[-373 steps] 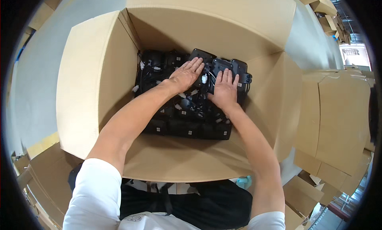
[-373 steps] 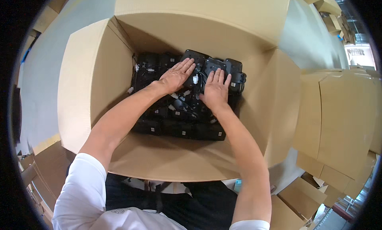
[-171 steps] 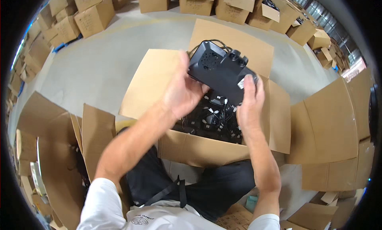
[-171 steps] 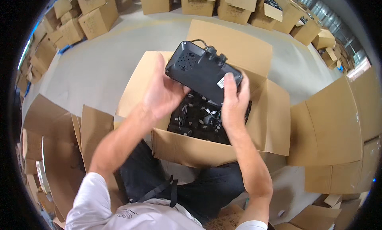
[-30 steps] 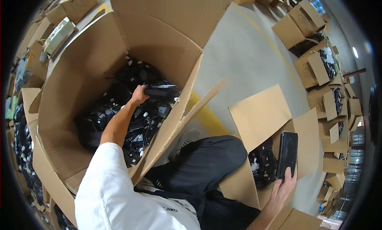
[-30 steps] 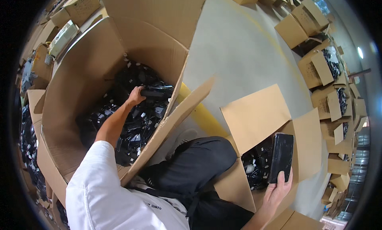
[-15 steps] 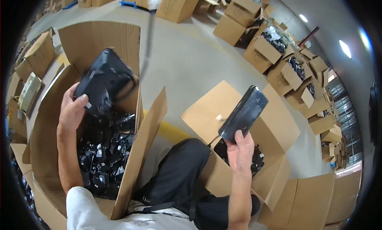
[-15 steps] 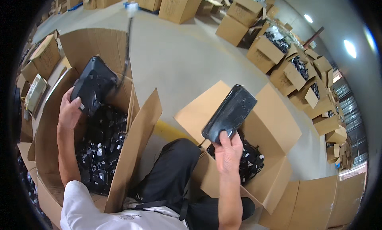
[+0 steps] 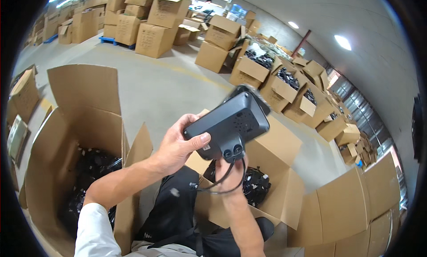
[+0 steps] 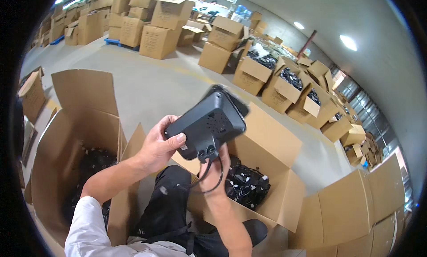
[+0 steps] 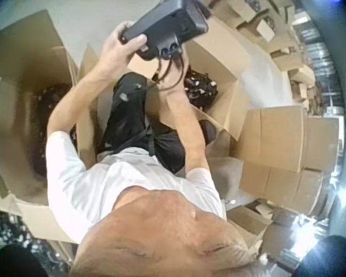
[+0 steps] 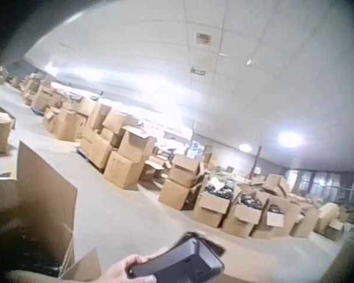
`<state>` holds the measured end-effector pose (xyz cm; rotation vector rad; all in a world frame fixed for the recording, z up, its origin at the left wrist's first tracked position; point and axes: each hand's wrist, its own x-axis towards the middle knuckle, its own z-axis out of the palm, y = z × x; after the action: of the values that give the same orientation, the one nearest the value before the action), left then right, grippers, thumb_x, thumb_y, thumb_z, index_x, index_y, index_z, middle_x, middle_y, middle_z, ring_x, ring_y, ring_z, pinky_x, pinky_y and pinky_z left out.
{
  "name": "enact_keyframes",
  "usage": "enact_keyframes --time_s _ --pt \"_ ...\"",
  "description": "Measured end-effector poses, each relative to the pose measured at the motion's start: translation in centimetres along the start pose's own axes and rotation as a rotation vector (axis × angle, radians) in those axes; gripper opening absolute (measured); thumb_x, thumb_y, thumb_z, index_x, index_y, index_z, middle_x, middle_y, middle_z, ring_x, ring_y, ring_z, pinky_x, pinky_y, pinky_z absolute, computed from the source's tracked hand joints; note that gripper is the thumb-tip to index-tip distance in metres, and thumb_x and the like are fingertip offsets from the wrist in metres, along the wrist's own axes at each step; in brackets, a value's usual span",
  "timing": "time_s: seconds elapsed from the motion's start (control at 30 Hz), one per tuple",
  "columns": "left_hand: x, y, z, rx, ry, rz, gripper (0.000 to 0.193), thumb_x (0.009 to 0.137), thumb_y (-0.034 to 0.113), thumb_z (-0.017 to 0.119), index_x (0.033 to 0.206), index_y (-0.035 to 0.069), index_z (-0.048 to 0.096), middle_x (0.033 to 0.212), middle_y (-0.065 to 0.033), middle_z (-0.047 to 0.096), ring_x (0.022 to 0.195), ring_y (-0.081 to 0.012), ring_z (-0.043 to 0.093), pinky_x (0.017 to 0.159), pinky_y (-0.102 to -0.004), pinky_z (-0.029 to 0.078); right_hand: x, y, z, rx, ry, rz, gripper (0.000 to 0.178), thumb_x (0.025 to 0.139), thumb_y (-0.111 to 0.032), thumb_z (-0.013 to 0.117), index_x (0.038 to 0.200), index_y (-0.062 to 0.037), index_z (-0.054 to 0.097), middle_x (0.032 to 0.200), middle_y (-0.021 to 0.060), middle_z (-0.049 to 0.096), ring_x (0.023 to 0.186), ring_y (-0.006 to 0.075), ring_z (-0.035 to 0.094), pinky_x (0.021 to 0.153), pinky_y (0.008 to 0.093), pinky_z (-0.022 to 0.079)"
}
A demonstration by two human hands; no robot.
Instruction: The person takes electronic display units with attached cables from a large cardboard box and packs them into another cardboard box by hand.
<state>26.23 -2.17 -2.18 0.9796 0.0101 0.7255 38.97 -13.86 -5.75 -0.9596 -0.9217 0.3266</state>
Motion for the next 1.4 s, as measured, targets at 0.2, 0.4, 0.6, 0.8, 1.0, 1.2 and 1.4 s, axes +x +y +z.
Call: enact_keyframes --time_s 0.2,0.4,0.6,0.8,1.0,1.2,1.4 --pt "0.5 -4.3 2.6 -0.139 0.029 -0.006 0.054 0.093 0.027 0.073 0.133 0.001 0.046 0.124 -0.0092 0.058 0.114 -0.0188 0.059 0.099 -0.0359 0.052 -3.3 -1.4 -2.9 -0.032 0.053 0.137 0.03 0.095 0.005 0.056 0.123 -0.004 0.057 0.11 0.0035 0.063 0.096 0.0095 0.061 0.079 0.0219 0.05" --pt "1.1 -5.5 2.7 -0.193 0.007 -0.18 0.051 0.096 0.034 0.069 0.128 0.0 0.048 0.119 -0.0097 0.061 0.107 -0.0176 0.064 0.092 -0.0354 0.056 -3.1 -8.0 -9.4 -0.31 0.256 0.015 0.029 0.102 -0.019 0.058 0.12 0.0042 0.06 0.093 0.0137 0.071 0.08 0.0199 0.07 0.074 0.0354 0.059" --pt "2.9 -9.9 7.8 -0.23 -0.029 -0.358 0.039 0.1 0.035 0.062 0.12 0.002 0.053 0.11 -0.0086 0.063 0.096 -0.0173 0.065 0.086 -0.0354 0.057 1.5 -7.3 -9.3 -0.665 0.386 -0.645 0.033 0.104 -0.024 0.054 0.12 0.0044 0.053 0.114 0.015 0.065 0.103 0.0194 0.062 0.095 0.0326 0.048" --pt "4.3 -14.5 9.8 -0.277 0.188 -0.37 0.027 0.104 0.03 0.052 0.107 0.004 0.059 0.105 -0.0061 0.063 0.102 -0.0154 0.06 0.092 -0.0328 0.051 1.8 -7.7 -11.7 -0.685 0.588 -0.509 0.023 0.102 -0.022 0.061 0.098 0.0011 0.059 0.097 0.0058 0.063 0.086 0.0123 0.056 0.08 0.0272 0.047" --pt "4.5 -17.1 10.5 -0.113 -0.001 -0.302 0.044 0.1 0.03 0.062 0.127 -0.003 0.055 0.112 -0.0097 0.064 0.102 -0.0137 0.061 0.09 -0.0326 0.051 4.8 -7.3 -16.9 -0.815 0.765 -0.199 0.031 0.092 -0.028 0.074 0.086 -0.0001 0.062 0.077 0.0017 0.06 0.071 0.0079 0.05 0.067 0.0253 0.046" --pt "9.6 -14.9 10.5 0.254 -0.093 -0.239 0.062 0.084 0.02 0.082 0.128 -0.009 0.051 0.106 -0.0136 0.066 0.094 -0.0158 0.064 0.086 -0.0297 0.053 8.5 -7.2 -20.8 -0.028 0.304 0.209 0.038 0.09 -0.033 0.075 0.107 -0.0017 0.061 0.088 0.0042 0.065 0.07 0.0107 0.058 0.065 0.0268 0.049" --pt "14.1 -21.5 9.8 0.099 0.151 -0.278 0.056 0.083 0.016 0.082 0.123 -0.009 0.052 0.099 -0.0114 0.065 0.091 -0.0189 0.065 0.081 -0.0344 0.054 6.0 0.1 -25.9 0.029 0.015 0.618 0.044 0.084 -0.017 0.078 0.121 -0.0038 0.058 0.094 0.0049 0.065 0.067 0.0112 0.059 0.06 0.0276 0.049"
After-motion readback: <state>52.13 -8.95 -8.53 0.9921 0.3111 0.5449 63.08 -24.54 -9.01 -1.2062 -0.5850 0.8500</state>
